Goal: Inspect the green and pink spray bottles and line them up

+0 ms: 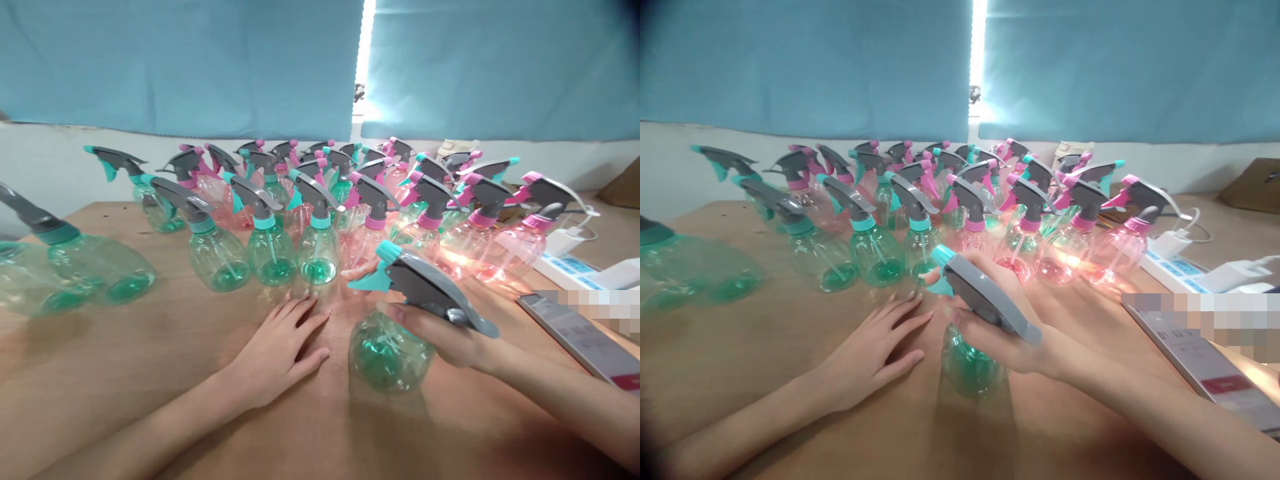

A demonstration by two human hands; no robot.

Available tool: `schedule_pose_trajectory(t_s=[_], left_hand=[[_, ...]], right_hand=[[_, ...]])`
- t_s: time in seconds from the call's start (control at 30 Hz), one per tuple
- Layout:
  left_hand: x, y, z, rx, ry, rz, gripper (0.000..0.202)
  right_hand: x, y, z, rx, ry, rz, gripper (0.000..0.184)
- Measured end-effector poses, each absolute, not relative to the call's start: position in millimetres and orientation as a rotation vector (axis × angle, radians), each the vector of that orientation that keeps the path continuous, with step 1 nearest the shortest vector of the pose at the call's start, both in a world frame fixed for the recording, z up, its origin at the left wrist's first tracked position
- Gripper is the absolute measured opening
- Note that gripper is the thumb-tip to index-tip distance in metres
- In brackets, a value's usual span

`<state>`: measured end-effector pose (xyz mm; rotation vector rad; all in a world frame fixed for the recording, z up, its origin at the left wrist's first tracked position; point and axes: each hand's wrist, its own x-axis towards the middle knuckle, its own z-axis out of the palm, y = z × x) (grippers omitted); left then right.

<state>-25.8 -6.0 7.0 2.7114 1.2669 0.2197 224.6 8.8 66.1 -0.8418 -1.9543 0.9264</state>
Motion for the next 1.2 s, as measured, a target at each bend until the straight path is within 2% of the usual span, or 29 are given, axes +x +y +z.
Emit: schedule_pose_trajectory(t_s=[0.13,0.73,1.03,1.2], left_hand=[[-25,-7,7,2.707,1.269,0.213,0.049],[-25,-7,7,2.695,1.273,0.242,0.048],[-26,-7,8,2.698,1.282,0.232,0.049],[-24,-8,9,2.669,1.283,0.215,0.049]], right_hand=[[223,9,67,-0.816,-1.906,1.08,0.03],[224,9,71,-0.782,-1.911,1.104,0.037],[219,8,73,-0.812,-1.872,1.091,0.029],[229,9,63,-0.924,-1.913,0.919,0.008]])
